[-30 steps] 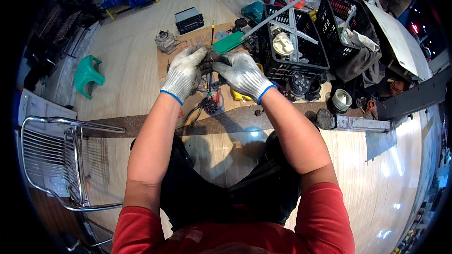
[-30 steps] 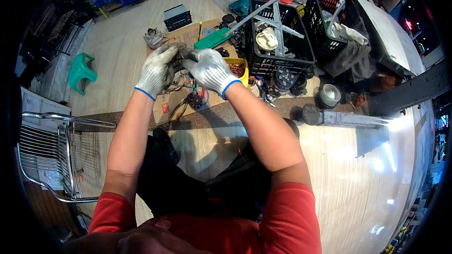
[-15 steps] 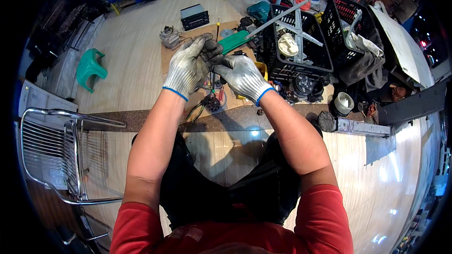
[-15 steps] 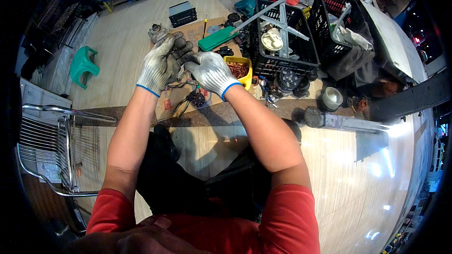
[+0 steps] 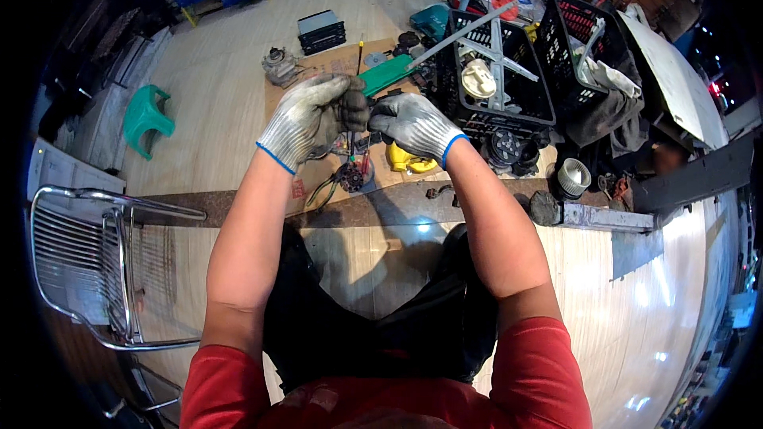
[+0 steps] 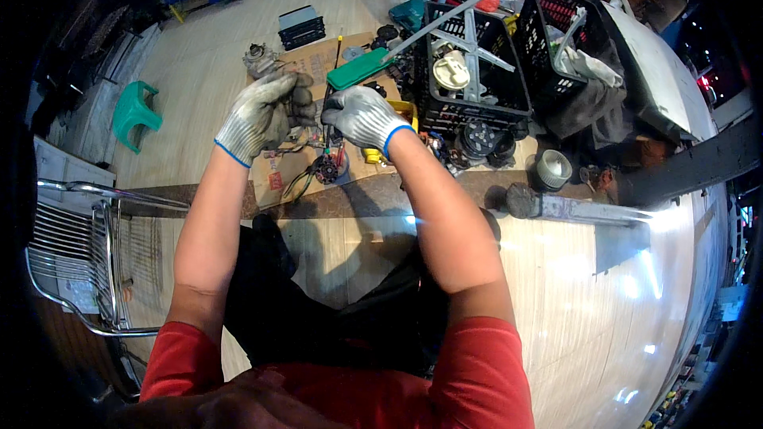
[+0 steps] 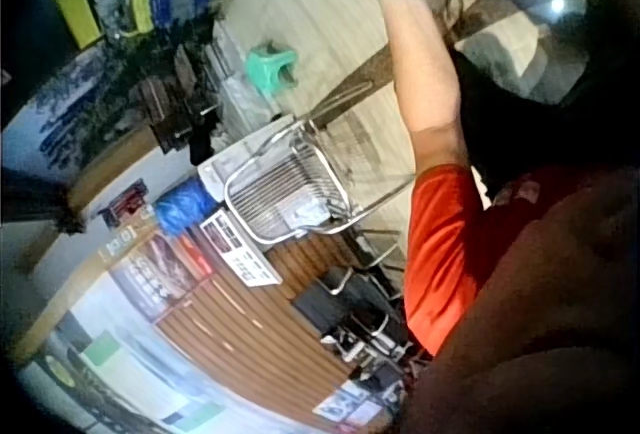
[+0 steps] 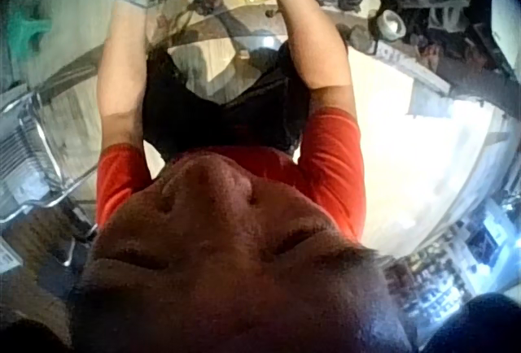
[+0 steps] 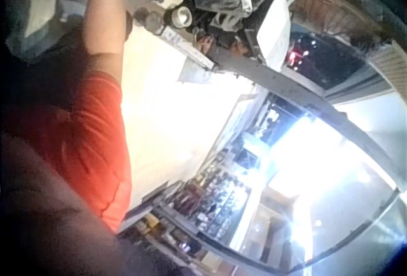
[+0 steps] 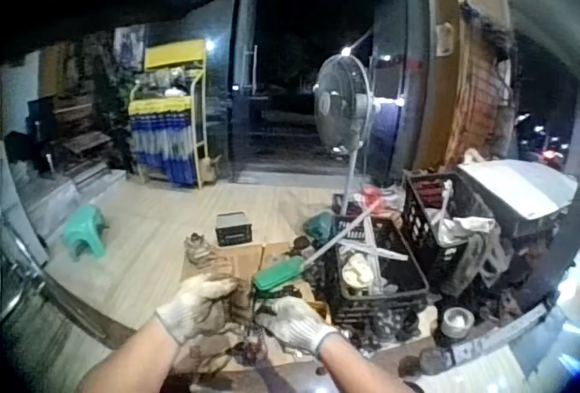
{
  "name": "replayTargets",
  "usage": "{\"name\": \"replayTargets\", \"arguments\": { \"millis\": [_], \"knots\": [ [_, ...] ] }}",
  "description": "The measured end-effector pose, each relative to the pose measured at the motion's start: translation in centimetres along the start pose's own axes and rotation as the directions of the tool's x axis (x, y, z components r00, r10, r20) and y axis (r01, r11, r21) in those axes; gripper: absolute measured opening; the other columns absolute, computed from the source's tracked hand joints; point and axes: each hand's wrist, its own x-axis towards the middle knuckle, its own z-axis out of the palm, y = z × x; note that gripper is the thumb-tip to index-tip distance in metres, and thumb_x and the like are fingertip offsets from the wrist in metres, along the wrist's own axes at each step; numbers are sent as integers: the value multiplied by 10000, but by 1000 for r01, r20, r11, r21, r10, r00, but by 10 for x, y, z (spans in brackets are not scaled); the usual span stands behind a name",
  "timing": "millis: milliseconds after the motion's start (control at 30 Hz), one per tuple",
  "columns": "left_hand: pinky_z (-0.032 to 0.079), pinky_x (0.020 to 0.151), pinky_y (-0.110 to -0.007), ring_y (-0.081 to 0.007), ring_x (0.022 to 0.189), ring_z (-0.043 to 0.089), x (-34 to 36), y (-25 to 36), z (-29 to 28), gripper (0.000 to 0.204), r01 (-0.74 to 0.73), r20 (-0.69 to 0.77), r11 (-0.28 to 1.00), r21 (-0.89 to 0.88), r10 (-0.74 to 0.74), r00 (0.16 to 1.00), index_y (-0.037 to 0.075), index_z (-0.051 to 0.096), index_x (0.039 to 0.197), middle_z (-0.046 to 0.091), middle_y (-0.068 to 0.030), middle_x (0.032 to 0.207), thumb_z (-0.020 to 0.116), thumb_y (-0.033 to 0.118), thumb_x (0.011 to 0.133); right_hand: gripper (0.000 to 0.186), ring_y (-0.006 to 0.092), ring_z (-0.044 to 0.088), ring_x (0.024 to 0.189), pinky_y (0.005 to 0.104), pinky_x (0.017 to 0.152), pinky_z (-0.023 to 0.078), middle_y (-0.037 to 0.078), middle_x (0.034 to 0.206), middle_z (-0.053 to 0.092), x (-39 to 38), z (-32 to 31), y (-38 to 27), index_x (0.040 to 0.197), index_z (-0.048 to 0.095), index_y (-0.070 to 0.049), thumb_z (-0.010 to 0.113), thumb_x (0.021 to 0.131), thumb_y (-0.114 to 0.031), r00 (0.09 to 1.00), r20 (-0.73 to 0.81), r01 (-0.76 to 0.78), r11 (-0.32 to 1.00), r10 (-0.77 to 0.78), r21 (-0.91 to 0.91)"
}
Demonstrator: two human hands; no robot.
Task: The person uses pliers and a tool with a green handle to manipulate wires and components on a motor stator while working on a cardboard sheet on the floor.
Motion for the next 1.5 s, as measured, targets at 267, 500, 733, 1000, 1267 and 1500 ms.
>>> {"name": "replayTargets", "arguments": {
  "millis": [267,500,733,1000,1267,1500],
  "knots": [
    [587,755,-353,-246,829,703,-8,0,17,255,207,-63,910,359,-198,978,-83,610,1119,701,-178,957,569,122,974,311,442,634,991,493,860,505,283,1007,668,-4,-15,5,1021,701,-14,621,899,-288,995,-18,-95,995,95,-21],
    [571,794,-300,-182,868,704,-10,-4,32,256,197,-144,739,644,-135,980,-58,659,1079,725,-142,998,581,166,982,298,438,637,963,488,844,501,275,979,668,-2,-6,6,993,698,-18,568,904,-271,974,-228,24,996,-4,86],
    [557,860,-328,-204,938,683,8,-15,1,276,21,-207,929,370,61,977,-62,618,1190,691,-149,1090,570,130,998,365,424,657,921,459,808,501,280,917,682,-4,0,-16,951,710,28,585,902,-311,979,-163,-61,937,123,343],
    [569,884,-430,-302,984,688,11,-12,-3,282,-190,-198,960,-204,150,969,-26,566,1228,685,-180,1087,470,167,1047,348,346,691,901,396,830,513,246,977,708,-2,20,-23,1060,721,9,593,904,-274,988,-67,-95,895,138,436],
    [564,855,-426,-293,979,678,5,-7,-4,303,-227,-240,918,-324,153,959,3,572,1218,681,-151,1075,439,227,1064,318,333,692,901,389,802,520,211,1005,713,3,30,-29,1033,730,-5,600,902,-264,993,-106,-10,934,51,357],
    [568,857,-433,-283,915,681,1,-10,-8,277,-228,-211,927,-297,169,963,-6,580,1194,678,-163,1044,467,206,1056,344,343,690,913,384,818,519,226,999,711,7,36,-18,1081,719,-7,606,919,-289,998,-35,-31,911,49,411]
  ]
}}
